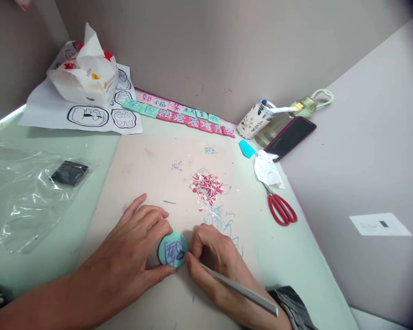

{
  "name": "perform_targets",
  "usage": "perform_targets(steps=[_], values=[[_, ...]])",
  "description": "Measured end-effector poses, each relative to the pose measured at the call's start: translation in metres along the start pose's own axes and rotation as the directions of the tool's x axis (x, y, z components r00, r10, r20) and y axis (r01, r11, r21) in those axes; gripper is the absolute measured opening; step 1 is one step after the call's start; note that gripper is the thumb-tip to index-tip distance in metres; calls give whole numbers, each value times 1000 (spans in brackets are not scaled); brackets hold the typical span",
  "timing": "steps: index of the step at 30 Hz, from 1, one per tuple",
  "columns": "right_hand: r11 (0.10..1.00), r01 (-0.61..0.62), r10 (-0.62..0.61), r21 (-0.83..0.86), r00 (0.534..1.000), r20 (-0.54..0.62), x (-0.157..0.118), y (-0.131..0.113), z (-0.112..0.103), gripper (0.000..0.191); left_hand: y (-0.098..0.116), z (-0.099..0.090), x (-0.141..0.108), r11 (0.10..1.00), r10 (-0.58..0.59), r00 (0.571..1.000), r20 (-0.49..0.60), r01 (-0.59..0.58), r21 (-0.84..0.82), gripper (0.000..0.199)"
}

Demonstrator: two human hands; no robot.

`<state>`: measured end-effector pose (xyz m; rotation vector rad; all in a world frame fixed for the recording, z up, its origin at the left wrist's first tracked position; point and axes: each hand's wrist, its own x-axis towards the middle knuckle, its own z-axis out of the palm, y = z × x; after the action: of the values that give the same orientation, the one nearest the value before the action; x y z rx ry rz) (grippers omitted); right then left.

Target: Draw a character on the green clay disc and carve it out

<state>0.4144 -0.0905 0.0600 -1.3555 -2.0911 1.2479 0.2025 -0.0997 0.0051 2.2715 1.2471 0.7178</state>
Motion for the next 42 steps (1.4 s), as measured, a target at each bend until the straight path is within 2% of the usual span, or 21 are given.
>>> perform_targets(steps=[4,7,10,15,19,23,31,36,42], values=[[998,-25,27,50,999,-36,0,0,3,22,0,0,-1,1000,-9,1000,15,9,11,29],[989,-89,98,118,992,-74,0,1,6,22,-1,0,-1,1000,-13,1000,26,12,14,27],[963,-118,145,243,985,-96,0,3,6,24,-2,0,-2,1000,-7,1000,-18,7,-26,29],[869,-70,127,489,988,-85,1,7,2,29,-6,-1,-4,989,1,997,-73,-12,-146,39],[796,-5,90,606,990,-110,1,10,4,33,-6,0,-7,988,-19,992,-121,0,-153,42],[765,40,79,643,985,-155,0,14,10,33,-5,0,-8,988,-36,989,-146,13,-153,42],[725,95,71,682,975,-210,0,20,17,32,-3,-1,-5,988,-51,990,-129,31,-149,44],[719,60,93,692,979,-182,2,16,14,32,-2,-2,-6,990,-21,997,-74,10,-142,43],[766,9,134,643,976,-173,2,13,11,33,-1,1,-5,992,-20,994,-108,7,-124,45]])
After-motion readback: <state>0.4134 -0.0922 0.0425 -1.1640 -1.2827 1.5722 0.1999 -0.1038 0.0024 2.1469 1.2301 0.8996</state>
